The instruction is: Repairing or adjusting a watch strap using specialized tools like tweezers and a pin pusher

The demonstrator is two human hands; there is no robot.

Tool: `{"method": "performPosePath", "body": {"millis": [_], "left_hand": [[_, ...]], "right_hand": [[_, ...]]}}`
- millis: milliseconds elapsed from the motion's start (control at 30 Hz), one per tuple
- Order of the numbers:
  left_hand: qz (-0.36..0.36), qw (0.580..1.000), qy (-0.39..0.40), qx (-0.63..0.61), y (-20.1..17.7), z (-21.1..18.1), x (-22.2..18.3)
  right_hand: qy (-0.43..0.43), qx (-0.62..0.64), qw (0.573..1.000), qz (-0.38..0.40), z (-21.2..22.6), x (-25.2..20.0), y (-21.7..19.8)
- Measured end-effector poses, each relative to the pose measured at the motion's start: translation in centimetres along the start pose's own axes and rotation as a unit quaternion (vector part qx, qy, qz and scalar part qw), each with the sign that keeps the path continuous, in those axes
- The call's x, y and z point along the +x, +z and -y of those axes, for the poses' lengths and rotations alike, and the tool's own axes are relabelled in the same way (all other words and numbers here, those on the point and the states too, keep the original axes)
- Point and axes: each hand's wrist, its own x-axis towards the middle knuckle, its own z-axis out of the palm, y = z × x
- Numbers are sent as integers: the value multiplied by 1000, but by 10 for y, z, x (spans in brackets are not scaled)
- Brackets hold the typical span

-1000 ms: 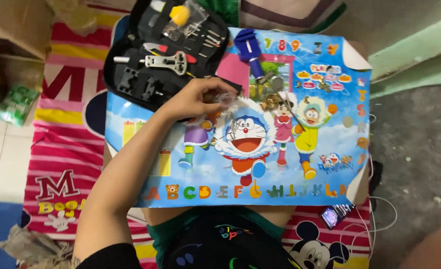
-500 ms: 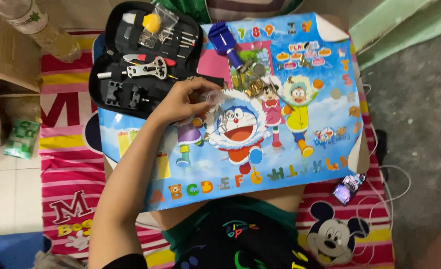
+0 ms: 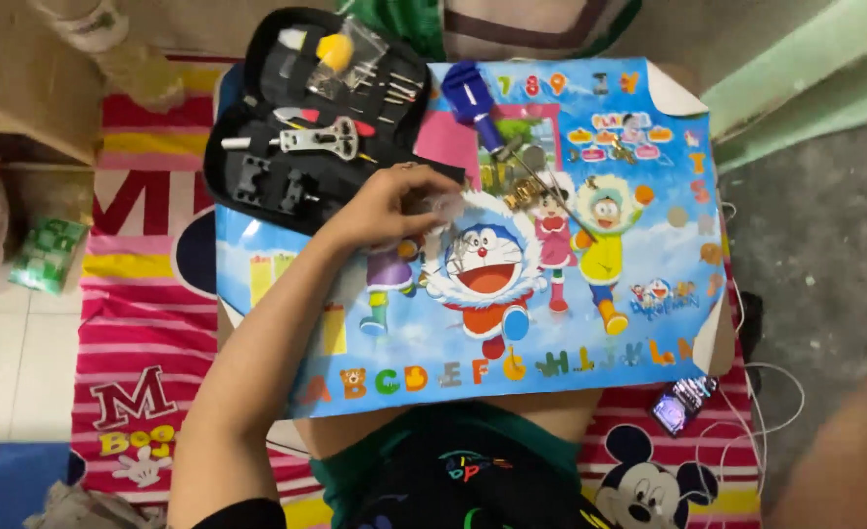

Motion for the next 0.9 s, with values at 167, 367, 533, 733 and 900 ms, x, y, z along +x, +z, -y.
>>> {"method": "performPosePath", "body": {"millis": [167,367,533,733,900], "left_hand": [[-25,999,7,-23,0,5,-2],[35,999,33,6,-8,9,4],[64,995,5,-82,-18,13,2],[104,993,25,-58,-23,16,8],[110,992,56,-37,-25,11,7]], "right_hand": [[38,41,995,88,-44,4,33],[98,83,971,200,-160,-34,96],[192,108,959,176,-186,-50,137],[186,62,963,184,-194,-54,130],[184,91,963,174,-207,-69,126]]}}
